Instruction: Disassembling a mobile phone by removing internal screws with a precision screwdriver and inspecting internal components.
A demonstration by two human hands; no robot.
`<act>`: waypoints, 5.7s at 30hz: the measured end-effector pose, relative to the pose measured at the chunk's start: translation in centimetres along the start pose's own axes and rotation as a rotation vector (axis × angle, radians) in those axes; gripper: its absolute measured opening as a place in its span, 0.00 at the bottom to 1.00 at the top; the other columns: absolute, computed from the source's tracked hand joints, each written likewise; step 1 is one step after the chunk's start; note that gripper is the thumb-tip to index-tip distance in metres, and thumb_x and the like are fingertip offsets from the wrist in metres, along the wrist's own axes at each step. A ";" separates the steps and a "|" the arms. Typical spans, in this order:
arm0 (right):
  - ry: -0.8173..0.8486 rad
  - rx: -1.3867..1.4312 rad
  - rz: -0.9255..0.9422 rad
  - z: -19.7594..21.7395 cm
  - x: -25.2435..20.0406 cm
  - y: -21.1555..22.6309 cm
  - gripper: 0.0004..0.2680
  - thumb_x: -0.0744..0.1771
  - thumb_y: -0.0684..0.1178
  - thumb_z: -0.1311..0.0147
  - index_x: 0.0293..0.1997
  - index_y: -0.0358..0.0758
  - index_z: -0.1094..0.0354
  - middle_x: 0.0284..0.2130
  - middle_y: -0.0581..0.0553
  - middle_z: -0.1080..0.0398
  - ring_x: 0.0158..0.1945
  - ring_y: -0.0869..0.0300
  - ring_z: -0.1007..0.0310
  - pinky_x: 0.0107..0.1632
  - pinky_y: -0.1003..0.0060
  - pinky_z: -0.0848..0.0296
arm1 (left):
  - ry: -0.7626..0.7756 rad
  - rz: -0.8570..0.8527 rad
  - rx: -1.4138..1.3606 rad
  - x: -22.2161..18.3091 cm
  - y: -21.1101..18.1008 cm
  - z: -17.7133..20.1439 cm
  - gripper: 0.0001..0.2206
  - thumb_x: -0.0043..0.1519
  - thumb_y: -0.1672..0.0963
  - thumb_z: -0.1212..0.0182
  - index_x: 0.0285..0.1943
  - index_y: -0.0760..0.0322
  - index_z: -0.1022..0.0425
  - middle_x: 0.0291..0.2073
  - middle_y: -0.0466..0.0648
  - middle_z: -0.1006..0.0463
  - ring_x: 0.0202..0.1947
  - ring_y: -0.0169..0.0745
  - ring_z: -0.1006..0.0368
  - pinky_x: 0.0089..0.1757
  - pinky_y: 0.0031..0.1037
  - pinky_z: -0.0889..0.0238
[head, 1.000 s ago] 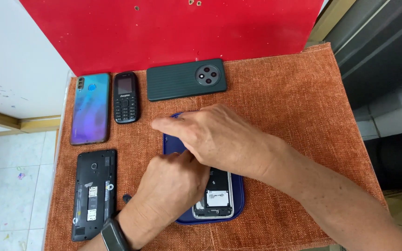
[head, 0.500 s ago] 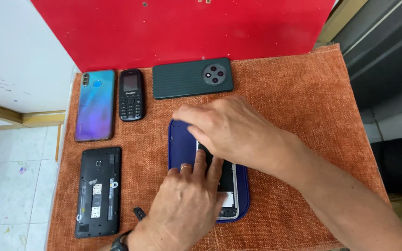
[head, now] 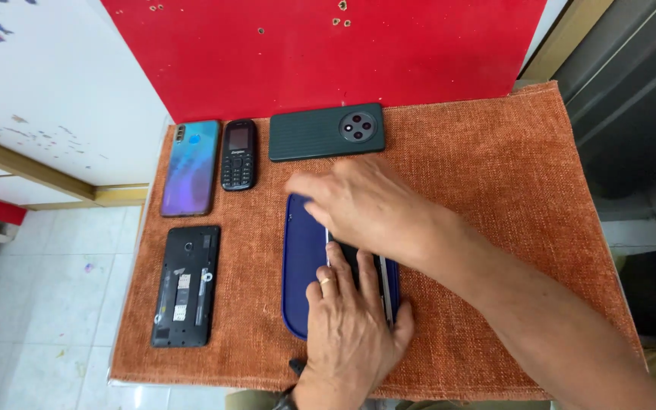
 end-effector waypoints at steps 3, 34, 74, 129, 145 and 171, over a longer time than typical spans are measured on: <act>-0.087 -0.079 -0.030 -1.0 0.1 -1.2 0.06 0.67 0.48 0.40 0.45 0.49 0.31 0.14 0.40 0.30 0.21 0.38 0.27 0.25 0.43 0.33 | -0.010 0.037 -0.029 0.2 -0.1 1.2 0.37 0.58 0.41 0.51 0.68 0.69 0.31 0.63 0.78 0.34 0.46 0.71 0.29 0.38 0.46 0.34; 0.017 0.066 0.131 0.2 -0.4 1.2 0.15 0.68 0.35 0.52 0.62 0.40 0.31 0.14 0.61 0.42 0.15 0.66 0.38 0.52 0.52 0.26 | 0.055 -0.060 -0.319 -0.4 4.4 1.6 0.38 0.66 0.36 0.63 0.73 0.63 0.36 0.71 0.71 0.42 0.72 0.72 0.48 0.64 0.60 0.60; -0.098 0.072 0.128 -0.5 -0.1 1.8 0.15 0.67 0.32 0.53 0.58 0.39 0.34 0.16 0.53 0.38 0.14 0.61 0.38 0.28 0.60 0.26 | 0.045 -0.044 -0.344 -0.3 4.3 1.8 0.36 0.65 0.37 0.57 0.72 0.63 0.34 0.68 0.74 0.39 0.71 0.74 0.46 0.64 0.61 0.59; -0.237 0.104 0.069 -2.0 0.1 0.6 0.10 0.66 0.44 0.49 0.51 0.49 0.35 0.33 0.39 0.21 0.34 0.38 0.22 0.30 0.41 0.33 | -0.085 -0.037 -0.186 -0.6 4.4 -0.2 0.36 0.55 0.36 0.49 0.68 0.52 0.30 0.66 0.62 0.31 0.67 0.63 0.36 0.62 0.54 0.48; 0.034 0.343 0.068 -2.1 0.0 0.2 0.25 0.61 0.36 0.54 0.67 0.51 0.37 0.52 0.35 0.24 0.52 0.44 0.22 0.49 0.57 0.27 | -0.016 -0.023 -0.276 -0.2 4.3 1.3 0.34 0.58 0.38 0.46 0.66 0.58 0.29 0.63 0.66 0.32 0.66 0.71 0.39 0.61 0.59 0.52; -0.048 0.284 0.172 -0.8 -0.2 1.7 0.20 0.66 0.31 0.57 0.65 0.36 0.36 0.55 0.32 0.26 0.48 0.43 0.21 0.48 0.55 0.23 | 0.020 -0.050 -0.358 -0.1 4.3 2.3 0.35 0.64 0.38 0.53 0.71 0.62 0.34 0.66 0.75 0.36 0.69 0.76 0.43 0.62 0.61 0.56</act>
Point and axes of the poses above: each hand's wrist, its own x-axis towards the middle knuckle, its own z-axis out of the back of the hand, y = z × x, the point moved 3 cm from there along x, towards the middle knuckle
